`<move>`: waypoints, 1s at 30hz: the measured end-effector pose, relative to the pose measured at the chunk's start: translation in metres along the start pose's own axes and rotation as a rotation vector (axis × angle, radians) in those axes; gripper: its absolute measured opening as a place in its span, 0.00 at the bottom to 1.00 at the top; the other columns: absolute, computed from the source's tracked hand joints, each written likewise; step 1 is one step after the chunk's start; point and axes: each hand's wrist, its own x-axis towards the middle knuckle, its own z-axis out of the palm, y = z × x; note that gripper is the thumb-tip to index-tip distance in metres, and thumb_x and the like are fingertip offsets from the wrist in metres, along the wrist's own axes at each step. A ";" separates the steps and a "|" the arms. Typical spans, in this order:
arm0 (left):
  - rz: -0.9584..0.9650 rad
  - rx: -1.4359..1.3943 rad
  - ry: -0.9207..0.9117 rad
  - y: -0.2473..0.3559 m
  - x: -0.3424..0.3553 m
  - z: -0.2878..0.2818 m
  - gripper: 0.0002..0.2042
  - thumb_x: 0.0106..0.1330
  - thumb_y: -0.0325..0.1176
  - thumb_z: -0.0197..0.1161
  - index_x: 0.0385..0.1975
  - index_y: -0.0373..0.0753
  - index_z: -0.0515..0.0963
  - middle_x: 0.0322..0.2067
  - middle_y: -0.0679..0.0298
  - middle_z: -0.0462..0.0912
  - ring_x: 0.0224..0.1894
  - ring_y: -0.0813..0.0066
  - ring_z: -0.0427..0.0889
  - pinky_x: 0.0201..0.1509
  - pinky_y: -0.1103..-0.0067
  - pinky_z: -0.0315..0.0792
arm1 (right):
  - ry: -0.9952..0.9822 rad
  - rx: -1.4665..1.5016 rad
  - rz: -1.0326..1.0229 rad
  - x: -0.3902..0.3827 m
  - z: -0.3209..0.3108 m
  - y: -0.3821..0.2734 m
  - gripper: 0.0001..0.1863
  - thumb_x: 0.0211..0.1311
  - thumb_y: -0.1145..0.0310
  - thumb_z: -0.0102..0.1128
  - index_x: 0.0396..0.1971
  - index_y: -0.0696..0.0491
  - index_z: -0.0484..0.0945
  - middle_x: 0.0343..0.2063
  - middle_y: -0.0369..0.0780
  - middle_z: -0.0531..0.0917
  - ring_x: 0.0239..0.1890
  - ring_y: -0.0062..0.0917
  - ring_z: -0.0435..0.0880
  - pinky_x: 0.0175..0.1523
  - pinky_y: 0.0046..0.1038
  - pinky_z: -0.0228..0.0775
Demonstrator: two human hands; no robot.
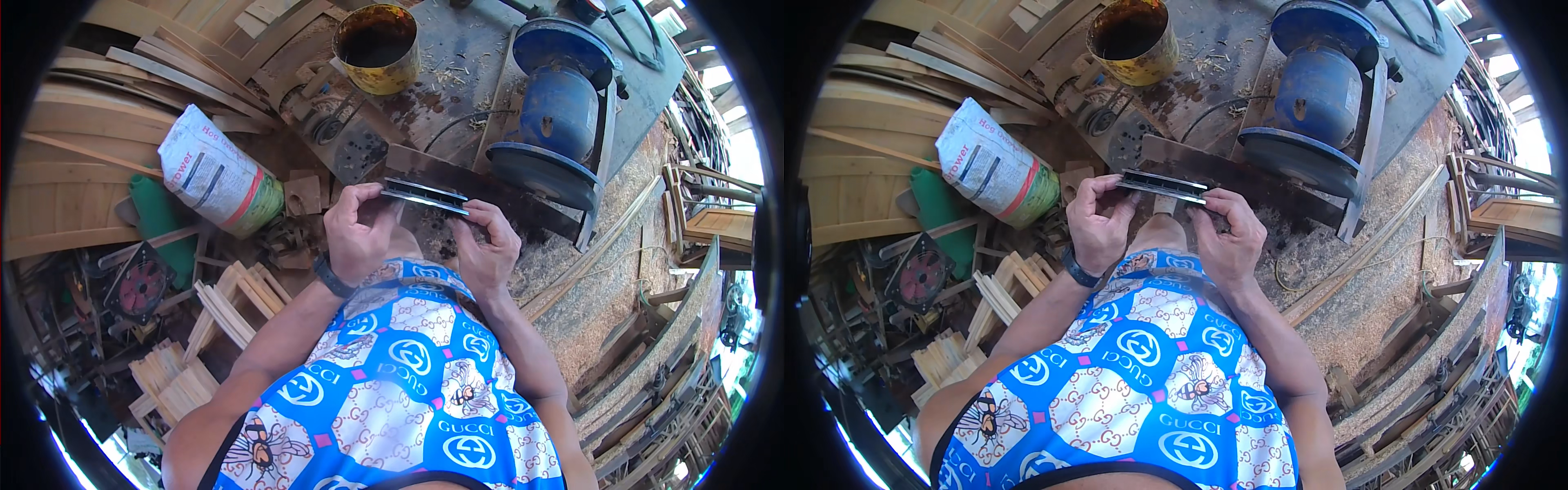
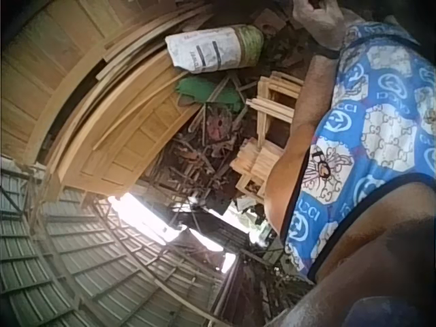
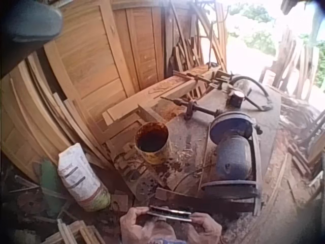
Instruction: The person sharpens a small metal tool against a bench grinder, periodically dipping the metal into a container of dark liquid and checking the edge of the tool.
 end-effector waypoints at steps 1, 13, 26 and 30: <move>-0.002 -0.005 0.003 0.000 0.000 0.000 0.14 0.69 0.20 0.75 0.50 0.31 0.79 0.40 0.59 0.91 0.41 0.79 0.89 0.48 0.79 0.83 | 0.002 -0.002 -0.009 0.000 0.000 0.000 0.10 0.56 0.82 0.79 0.36 0.59 0.87 0.41 0.44 0.92 0.43 0.33 0.93 0.50 0.30 0.84; 0.018 0.027 0.004 -0.003 0.001 -0.001 0.15 0.68 0.19 0.76 0.50 0.31 0.79 0.41 0.59 0.91 0.41 0.79 0.89 0.47 0.80 0.83 | 0.006 0.011 0.029 0.001 0.001 -0.001 0.09 0.56 0.81 0.79 0.36 0.59 0.88 0.41 0.44 0.92 0.43 0.33 0.94 0.50 0.30 0.84; 0.050 0.064 0.015 -0.003 0.002 0.000 0.15 0.68 0.18 0.76 0.50 0.31 0.78 0.45 0.57 0.91 0.43 0.77 0.90 0.49 0.78 0.84 | 0.008 0.002 -0.025 0.004 0.000 0.000 0.10 0.56 0.81 0.79 0.36 0.58 0.87 0.42 0.44 0.92 0.43 0.34 0.94 0.50 0.31 0.84; 0.068 0.055 0.012 -0.001 0.004 0.000 0.15 0.67 0.17 0.76 0.50 0.30 0.78 0.48 0.55 0.90 0.46 0.75 0.90 0.51 0.77 0.85 | 0.003 -0.021 -0.048 0.005 -0.001 0.004 0.11 0.55 0.81 0.79 0.37 0.58 0.86 0.42 0.44 0.92 0.43 0.33 0.94 0.49 0.31 0.84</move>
